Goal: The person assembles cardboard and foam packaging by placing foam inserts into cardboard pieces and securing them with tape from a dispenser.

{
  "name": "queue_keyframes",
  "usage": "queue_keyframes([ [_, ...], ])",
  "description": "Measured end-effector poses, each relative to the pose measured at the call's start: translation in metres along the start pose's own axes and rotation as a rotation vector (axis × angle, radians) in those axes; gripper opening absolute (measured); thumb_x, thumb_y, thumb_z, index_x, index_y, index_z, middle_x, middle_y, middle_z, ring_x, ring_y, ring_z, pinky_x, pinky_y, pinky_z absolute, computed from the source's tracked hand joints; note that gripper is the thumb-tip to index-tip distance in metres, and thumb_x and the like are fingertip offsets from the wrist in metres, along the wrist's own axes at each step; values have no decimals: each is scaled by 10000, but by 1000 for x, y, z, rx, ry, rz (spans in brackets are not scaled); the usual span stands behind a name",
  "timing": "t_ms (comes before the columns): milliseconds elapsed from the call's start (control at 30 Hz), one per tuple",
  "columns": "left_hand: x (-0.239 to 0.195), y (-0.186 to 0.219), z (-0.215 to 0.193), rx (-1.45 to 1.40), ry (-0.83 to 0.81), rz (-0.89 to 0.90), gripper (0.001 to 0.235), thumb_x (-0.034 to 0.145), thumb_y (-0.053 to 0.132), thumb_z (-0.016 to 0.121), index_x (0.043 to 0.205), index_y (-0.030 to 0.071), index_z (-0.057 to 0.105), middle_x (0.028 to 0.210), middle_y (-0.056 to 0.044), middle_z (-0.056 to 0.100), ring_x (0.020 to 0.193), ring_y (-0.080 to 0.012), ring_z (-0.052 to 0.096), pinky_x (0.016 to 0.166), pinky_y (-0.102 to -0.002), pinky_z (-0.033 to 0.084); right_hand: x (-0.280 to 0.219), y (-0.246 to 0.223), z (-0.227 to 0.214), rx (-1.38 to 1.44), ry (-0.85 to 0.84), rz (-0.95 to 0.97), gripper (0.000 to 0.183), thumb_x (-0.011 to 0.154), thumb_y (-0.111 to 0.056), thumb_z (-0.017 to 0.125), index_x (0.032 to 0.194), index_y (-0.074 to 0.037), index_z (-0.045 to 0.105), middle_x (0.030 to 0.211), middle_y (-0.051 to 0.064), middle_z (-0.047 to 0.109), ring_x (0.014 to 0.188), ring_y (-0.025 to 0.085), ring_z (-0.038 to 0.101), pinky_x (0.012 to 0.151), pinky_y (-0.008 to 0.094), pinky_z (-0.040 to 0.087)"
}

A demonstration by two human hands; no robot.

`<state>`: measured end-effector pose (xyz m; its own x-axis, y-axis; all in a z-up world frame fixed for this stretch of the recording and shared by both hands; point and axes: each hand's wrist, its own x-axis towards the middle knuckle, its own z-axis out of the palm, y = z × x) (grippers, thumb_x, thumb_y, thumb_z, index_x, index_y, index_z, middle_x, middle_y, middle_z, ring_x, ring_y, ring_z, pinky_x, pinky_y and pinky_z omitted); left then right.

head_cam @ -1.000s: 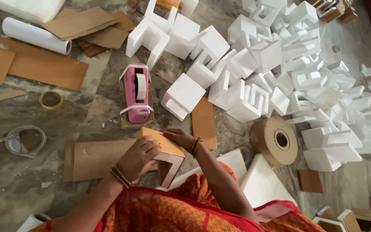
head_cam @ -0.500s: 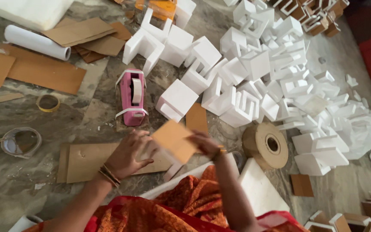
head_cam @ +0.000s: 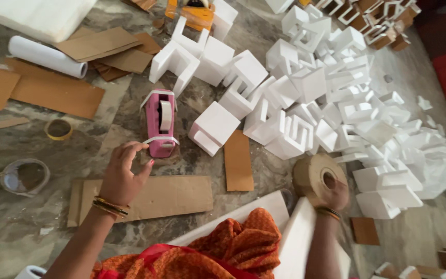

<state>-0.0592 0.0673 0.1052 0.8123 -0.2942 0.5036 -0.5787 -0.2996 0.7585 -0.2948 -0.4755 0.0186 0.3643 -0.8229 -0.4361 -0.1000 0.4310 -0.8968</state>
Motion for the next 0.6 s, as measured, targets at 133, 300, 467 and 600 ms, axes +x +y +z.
queue_keyframes([
  [133,0,12,-18,41,-47,4,362,836,113,771,1169,69,637,1216,-113,652,1166,-345,592,1015,-467,488,34,59,99,150,-533,21,427,982,-404,587,1325,-150,601,1142,48,601,1024,247,633,855,447,568],
  [300,2,15,-35,150,-36,100,347,841,137,773,1157,83,639,1203,-117,642,1168,-361,592,1027,-497,473,23,102,244,115,-441,156,442,969,-343,828,1137,-103,498,850,51,368,683,242,406,742,553,606],
  [467,2,-10,-47,279,-47,-37,338,863,174,768,1170,105,648,1190,-106,682,1127,-370,609,958,-504,487,-81,38,231,-678,-313,-520,605,816,-205,807,1333,-39,540,933,86,648,695,185,650,490,325,557],
  [600,-8,-40,-40,384,-117,-196,301,862,214,752,1139,128,671,1119,-98,724,1086,-369,645,880,-506,508,-178,61,194,-1155,-409,-735,755,770,-271,896,1372,-35,506,901,133,650,736,229,651,550,350,564],
])
